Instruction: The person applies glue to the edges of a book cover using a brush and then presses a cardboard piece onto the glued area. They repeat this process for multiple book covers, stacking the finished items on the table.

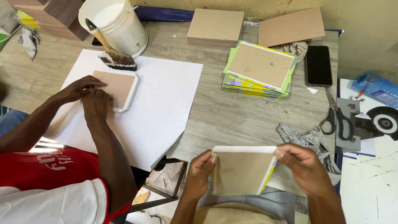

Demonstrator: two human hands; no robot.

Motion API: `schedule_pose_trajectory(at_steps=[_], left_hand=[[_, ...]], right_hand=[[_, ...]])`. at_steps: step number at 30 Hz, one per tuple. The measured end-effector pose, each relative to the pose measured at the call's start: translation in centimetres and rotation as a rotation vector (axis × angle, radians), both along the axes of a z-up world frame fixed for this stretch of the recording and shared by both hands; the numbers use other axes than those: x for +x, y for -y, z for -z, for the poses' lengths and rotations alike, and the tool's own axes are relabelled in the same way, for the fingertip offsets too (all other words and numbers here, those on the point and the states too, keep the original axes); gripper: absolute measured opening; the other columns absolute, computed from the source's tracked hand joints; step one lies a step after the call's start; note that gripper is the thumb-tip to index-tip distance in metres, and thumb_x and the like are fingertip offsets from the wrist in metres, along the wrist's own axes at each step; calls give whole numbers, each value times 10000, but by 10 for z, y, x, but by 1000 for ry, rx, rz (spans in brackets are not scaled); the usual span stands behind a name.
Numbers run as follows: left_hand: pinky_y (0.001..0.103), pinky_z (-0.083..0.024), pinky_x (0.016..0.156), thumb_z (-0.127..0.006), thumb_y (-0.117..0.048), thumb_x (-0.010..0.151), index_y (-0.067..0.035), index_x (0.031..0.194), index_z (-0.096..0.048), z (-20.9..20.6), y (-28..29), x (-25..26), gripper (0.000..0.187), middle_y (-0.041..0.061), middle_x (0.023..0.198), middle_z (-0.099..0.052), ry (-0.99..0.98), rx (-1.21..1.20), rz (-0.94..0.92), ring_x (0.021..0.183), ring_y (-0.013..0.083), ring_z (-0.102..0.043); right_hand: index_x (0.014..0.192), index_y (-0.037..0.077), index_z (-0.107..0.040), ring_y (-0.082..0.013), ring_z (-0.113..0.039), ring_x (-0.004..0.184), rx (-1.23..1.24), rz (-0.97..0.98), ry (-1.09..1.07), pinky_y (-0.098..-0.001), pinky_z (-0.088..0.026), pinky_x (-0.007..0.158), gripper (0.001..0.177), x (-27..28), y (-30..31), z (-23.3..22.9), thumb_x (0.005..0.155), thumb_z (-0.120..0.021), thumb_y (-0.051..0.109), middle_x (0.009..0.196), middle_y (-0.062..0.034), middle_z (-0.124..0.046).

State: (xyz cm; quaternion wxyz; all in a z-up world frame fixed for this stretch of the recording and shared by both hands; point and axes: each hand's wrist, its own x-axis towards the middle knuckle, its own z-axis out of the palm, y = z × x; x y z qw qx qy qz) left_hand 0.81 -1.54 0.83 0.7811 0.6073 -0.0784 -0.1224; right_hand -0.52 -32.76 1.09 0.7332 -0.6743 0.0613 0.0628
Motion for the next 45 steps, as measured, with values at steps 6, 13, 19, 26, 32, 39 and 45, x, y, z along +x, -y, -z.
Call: schedule_pose_trajectory(at_steps=[6, 13, 19, 26, 32, 39, 45], left_hand=[[292, -380, 652, -574, -276, 1118, -141, 973, -732, -31, 13, 10, 254, -88, 745, -545, 165, 491, 85, 704, 66, -498], [476, -434, 596, -539, -316, 1106, -136, 1010, -683, -15, 31, 8, 250, 82, 836, -743, 524, 859, 172, 743, 340, -699], [533, -416, 554, -510, -327, 1103, -150, 1085, -684, -1, 37, 3, 249, 104, 769, -723, 510, 954, 205, 688, 389, -675], [441, -370, 609, -523, -341, 1133, -152, 919, -584, -5, 35, 13, 292, 51, 686, -606, 392, 746, 326, 621, 287, -574], [465, -418, 704, -444, -374, 1157, -138, 1018, -615, 2, 41, 18, 323, 76, 853, -695, 351, 787, 513, 765, 334, -617], [478, -402, 684, -497, -275, 1106, -139, 893, -551, -5, 47, 23, 258, 89, 749, -646, 348, 783, 496, 674, 340, -588], [286, -432, 799, -525, -211, 1148, -146, 960, -653, 7, 42, 36, 237, -95, 884, -619, 24, 429, 615, 853, 61, -538]], right_hand=[[1322, 241, -849, -69, -780, 1246, -629, -197, -104, -223, -525, 1020, 467, 20, -43, -52, 875, -793, 364, 1339, 76, -862], [847, 199, -842, -83, -783, 753, -659, -336, 269, -264, -565, 722, 92, 33, -70, -54, 911, -813, 258, 813, 77, -862], [848, 225, -785, -98, -716, 757, -853, -450, 28, -298, -511, 735, 150, 29, -67, -59, 943, -680, 270, 804, 110, -831], [780, 147, -774, -59, -583, 626, -727, -345, -209, -251, -476, 622, 136, 28, -61, -59, 913, -751, 163, 651, 62, -713], [757, 153, -747, -55, -546, 617, -694, -402, -171, -257, -453, 605, 151, 26, -53, -46, 905, -733, 131, 648, 74, -675], [810, 252, -663, -112, -656, 622, -994, -444, 100, -324, -511, 635, 113, 18, -47, -34, 808, -757, 189, 674, 95, -726], [908, 199, -630, -242, -673, 670, -1051, -489, 484, -420, -485, 597, 100, 15, -40, -4, 888, -724, 171, 848, 22, -673]])
